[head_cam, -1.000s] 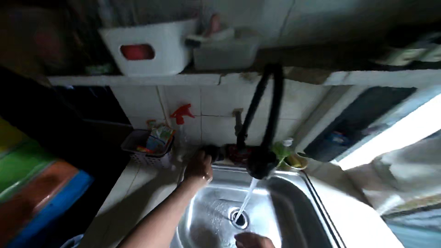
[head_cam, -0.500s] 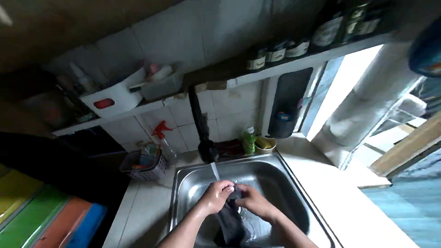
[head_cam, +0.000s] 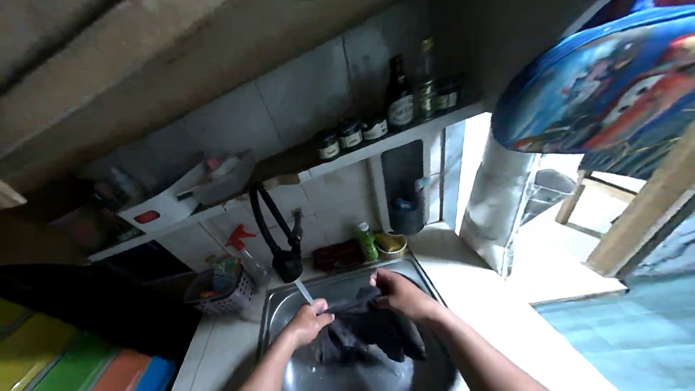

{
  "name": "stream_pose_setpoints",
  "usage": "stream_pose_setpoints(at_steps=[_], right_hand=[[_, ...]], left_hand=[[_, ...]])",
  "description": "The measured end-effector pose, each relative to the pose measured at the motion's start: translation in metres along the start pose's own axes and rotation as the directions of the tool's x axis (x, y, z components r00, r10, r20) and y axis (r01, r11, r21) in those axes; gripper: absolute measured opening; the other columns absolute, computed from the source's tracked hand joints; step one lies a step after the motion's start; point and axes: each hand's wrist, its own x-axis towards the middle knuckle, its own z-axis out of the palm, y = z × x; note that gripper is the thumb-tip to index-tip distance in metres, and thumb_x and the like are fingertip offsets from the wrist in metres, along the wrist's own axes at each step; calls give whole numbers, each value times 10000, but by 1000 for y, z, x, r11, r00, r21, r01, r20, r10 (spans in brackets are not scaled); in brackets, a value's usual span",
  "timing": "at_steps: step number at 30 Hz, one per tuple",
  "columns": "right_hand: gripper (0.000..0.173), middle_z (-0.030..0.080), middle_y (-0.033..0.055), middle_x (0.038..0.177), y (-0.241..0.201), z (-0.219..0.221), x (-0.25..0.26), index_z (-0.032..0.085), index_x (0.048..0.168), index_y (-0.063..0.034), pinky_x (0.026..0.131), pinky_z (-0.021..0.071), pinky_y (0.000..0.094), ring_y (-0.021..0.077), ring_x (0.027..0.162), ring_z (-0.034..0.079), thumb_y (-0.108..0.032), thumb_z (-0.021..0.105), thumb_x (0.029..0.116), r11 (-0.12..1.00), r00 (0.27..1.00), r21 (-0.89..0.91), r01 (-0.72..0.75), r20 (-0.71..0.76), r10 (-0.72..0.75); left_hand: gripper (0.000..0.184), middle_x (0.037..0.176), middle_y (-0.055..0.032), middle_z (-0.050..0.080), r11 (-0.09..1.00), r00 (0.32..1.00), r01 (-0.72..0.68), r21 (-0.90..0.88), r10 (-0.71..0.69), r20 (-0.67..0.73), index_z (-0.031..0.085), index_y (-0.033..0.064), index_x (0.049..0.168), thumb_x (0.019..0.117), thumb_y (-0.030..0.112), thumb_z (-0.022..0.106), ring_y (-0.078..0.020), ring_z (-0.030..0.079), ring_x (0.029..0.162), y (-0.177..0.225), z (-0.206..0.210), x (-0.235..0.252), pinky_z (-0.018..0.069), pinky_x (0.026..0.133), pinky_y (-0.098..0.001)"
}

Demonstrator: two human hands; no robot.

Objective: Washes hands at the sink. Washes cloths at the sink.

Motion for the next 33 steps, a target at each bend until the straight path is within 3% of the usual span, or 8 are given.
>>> stream_pose_setpoints(at_steps=[3, 7, 12, 15, 20, 26, 31, 33], right_hand=[[562, 700, 158, 1106, -12, -7, 5, 563, 1379, -122, 949, 541, 542, 306, 1028, 684, -144, 795, 867, 984, 994, -159, -74, 65, 85], [517, 721, 139, 1090, -31, 25, 17, 597, 1311, -95, 941, 548, 549, 296, 1022, 696, -87, 795, 833, 997, 990, -80, 22, 141, -10], [549, 673, 139, 1066, -18, 63, 37, 555, 1283, -85, 905, 550, 504, 271, 983, 673, -352, 794, 867, 996, 997, 86, -7, -81, 14], [621, 677, 121, 1104, 12, 68, 37, 626, 1244, -67, 937, 544, 445, 216, 1009, 661, -539, 755, 862, 970, 999, 244, -17, 43, 7], [350, 700, 180, 990, 36, 74, 38, 709, 1085, -21, 888, 518, 560, 313, 934, 670, -332, 744, 926, 996, 979, -91, -15, 200, 34], [380, 684, 190, 1059, 8, 52, 44, 687, 1147, -23, 937, 503, 549, 319, 1007, 655, -372, 588, 1033, 993, 990, -118, -27, 137, 43], [319, 700, 157, 1002, -25, 53, 51, 709, 1084, -52, 897, 526, 538, 291, 961, 673, -357, 658, 1001, 995, 996, -96, -14, 88, 22], [269, 712, 149, 1034, -32, 55, 53, 710, 1115, -84, 907, 542, 551, 302, 989, 686, -288, 744, 944, 997, 999, -52, -52, -19, 51]], left_hand=[[219, 1017, -96, 645, 998, 998, -12, -56, 8, -68, 607, 44, 1136, 930, 118, 616, -183, 621, 934, 0, 10, -2, 524, 853, -397], [868, 1387, -163, 614, 997, 997, -73, -1, 73, 20, 412, 90, 1542, 811, 264, 845, -255, 635, 1226, 19, 22, -4, 542, 1027, -450], [225, 1065, -94, 727, 994, 967, -48, 94, 70, -244, 714, 32, 1123, 940, 150, 660, -160, 683, 1015, 39, 17, 8, 543, 956, -377], [196, 1097, -97, 713, 989, 946, -128, 69, 143, -292, 750, 15, 1035, 944, 169, 670, -159, 663, 1064, 39, 9, 6, 535, 986, -350], [498, 1364, -216, 613, 945, 921, -23, -327, -107, -374, 475, -37, 1463, 1038, 197, 591, -248, 631, 1220, 18, 2, -3, 527, 1041, -418], [782, 1526, -176, 503, 992, 949, -51, -119, 11, -315, 362, 34, 1570, 906, 213, 735, -213, 530, 1374, -4, 1, -12, 453, 1144, -377], [482, 1182, -163, 689, 943, 991, 63, 328, -21, -132, 738, 18, 1065, 872, 458, 782, -262, 637, 1147, 14, 1, -13, 486, 1043, -453], [432, 1205, -163, 678, 977, 975, 88, 193, -46, -215, 715, -2, 1124, 899, 361, 778, -235, 637, 1157, 17, 1, -9, 502, 1044, -406]])
